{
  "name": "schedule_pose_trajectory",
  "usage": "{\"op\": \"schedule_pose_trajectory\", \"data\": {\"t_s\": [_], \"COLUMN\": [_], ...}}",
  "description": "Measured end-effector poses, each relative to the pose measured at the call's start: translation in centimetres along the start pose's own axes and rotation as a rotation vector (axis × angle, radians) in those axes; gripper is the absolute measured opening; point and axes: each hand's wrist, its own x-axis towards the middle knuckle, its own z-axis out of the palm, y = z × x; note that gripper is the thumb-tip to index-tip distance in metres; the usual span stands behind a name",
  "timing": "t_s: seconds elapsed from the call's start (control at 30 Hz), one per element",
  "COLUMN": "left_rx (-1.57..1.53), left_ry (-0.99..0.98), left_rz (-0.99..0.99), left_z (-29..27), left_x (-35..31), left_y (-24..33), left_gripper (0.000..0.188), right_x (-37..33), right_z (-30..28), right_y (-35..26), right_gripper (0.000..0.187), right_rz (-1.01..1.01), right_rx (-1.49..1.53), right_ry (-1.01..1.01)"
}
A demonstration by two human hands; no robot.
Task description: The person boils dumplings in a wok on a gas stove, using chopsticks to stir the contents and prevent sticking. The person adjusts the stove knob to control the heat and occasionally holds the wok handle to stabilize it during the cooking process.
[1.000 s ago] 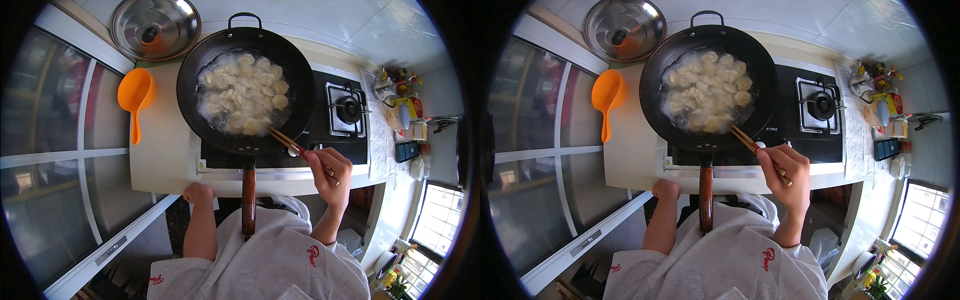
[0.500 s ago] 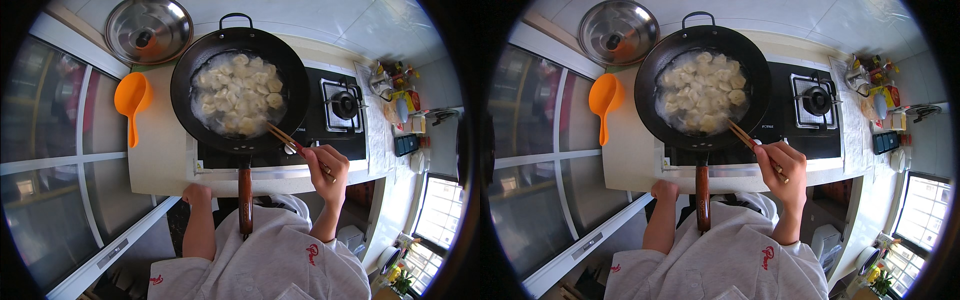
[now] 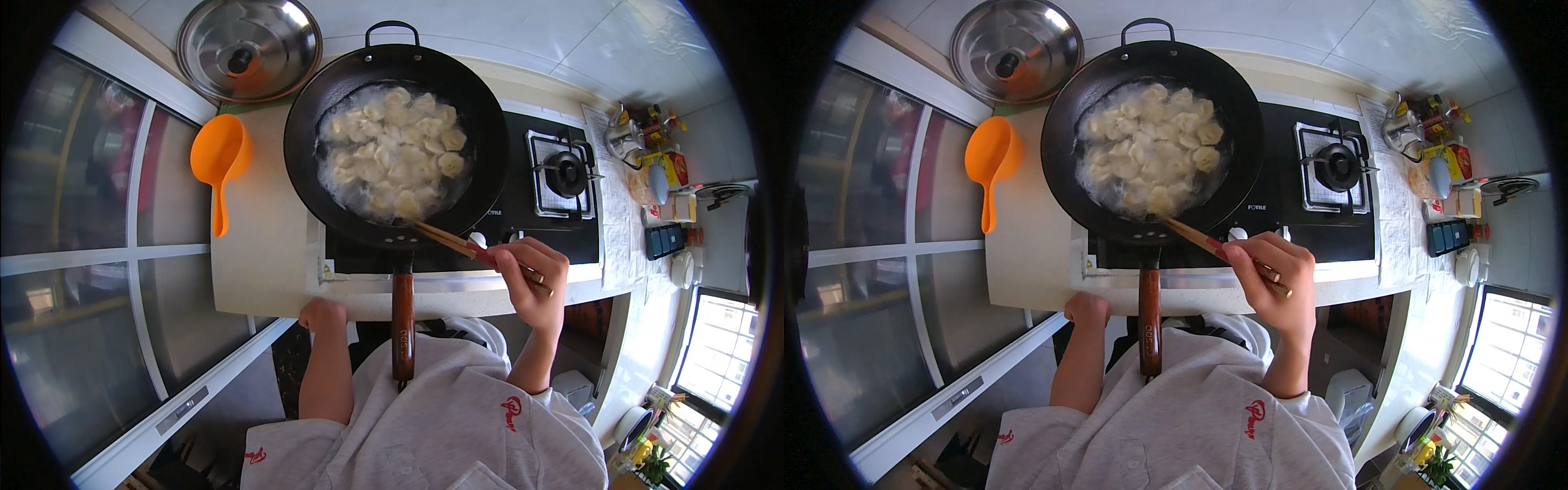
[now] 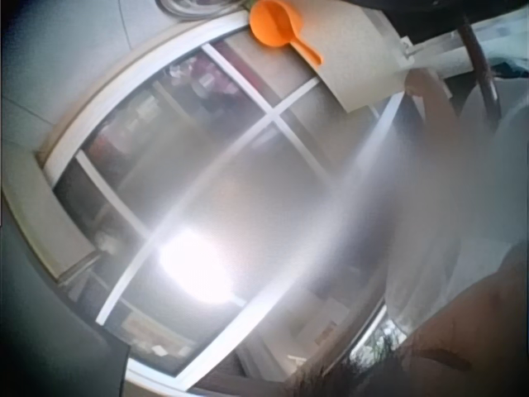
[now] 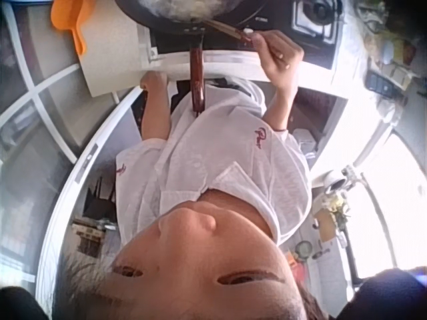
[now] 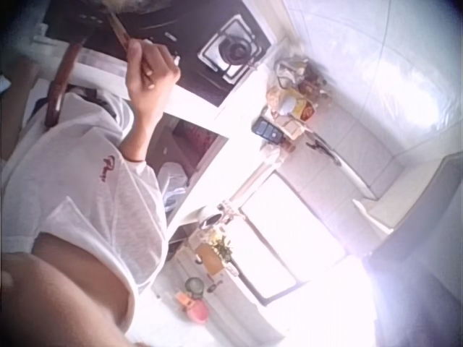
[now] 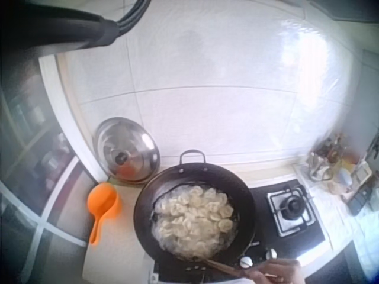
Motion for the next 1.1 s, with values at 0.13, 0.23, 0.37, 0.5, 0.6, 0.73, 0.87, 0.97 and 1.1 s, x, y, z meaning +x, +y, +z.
{"op": "schedule_pose_trajectory", "data": {"t_s": [0.13, 0.23, 0.37, 0.5, 0.6, 0.73, 0.87, 0.97, 1.1], "left_rx": [0.0, 0.052, 0.109, 0.032, 0.032, 0.038, 0.034, 0.026, 0.021], "left_ry": [-0.131, -0.129, -0.163, -0.194, -0.146, -0.114, -0.171, -0.125, -0.052], "left_rz": [-0.001, 0.005, 0.016, 0.013, 0.017, 0.023, 0.008, -0.033, 0.008], "left_z": [-0.5, -0.4, -0.2, -2.2, -1.5, -1.3, -1.5, -1.5, -1.1], "left_x": [0.6, 0.9, 1.2, -0.7, -0.5, -0.4, -0.1, -0.3, -0.7], "left_y": [0.0, 0.0, -0.2, 0.0, 0.0, -0.1, 0.0, 0.2, 0.0], "left_gripper": [0.03, 0.042, 0.044, 0.029, 0.028, 0.028, 0.026, 0.037, 0.028], "right_x": [0.0, 0.2, 0.3, 0.4, 0.2, 0.4, 1.4, 2.5, 3.6], "right_z": [0.3, 0.4, 0.6, 1.1, 2.3, 3.7, 4.9, 5.8, 6.3], "right_y": [-0.1, -0.3, -0.6, -0.6, -0.8, -0.7, -0.1, 0.8, 1.4], "right_gripper": [0.008, 0.008, 0.008, 0.006, 0.005, 0.006, 0.007, 0.008, 0.011], "right_rz": [0.009, 0.001, 0.006, -0.021, -0.05, -0.111, -0.279, -0.379, -0.476], "right_rx": [0.048, 0.034, 0.016, 0.023, 0.049, 0.024, -0.059, -0.141, -0.266], "right_ry": [-0.041, -0.058, -0.082, -0.126, -0.159, -0.177, -0.169, -0.186, -0.175]}}
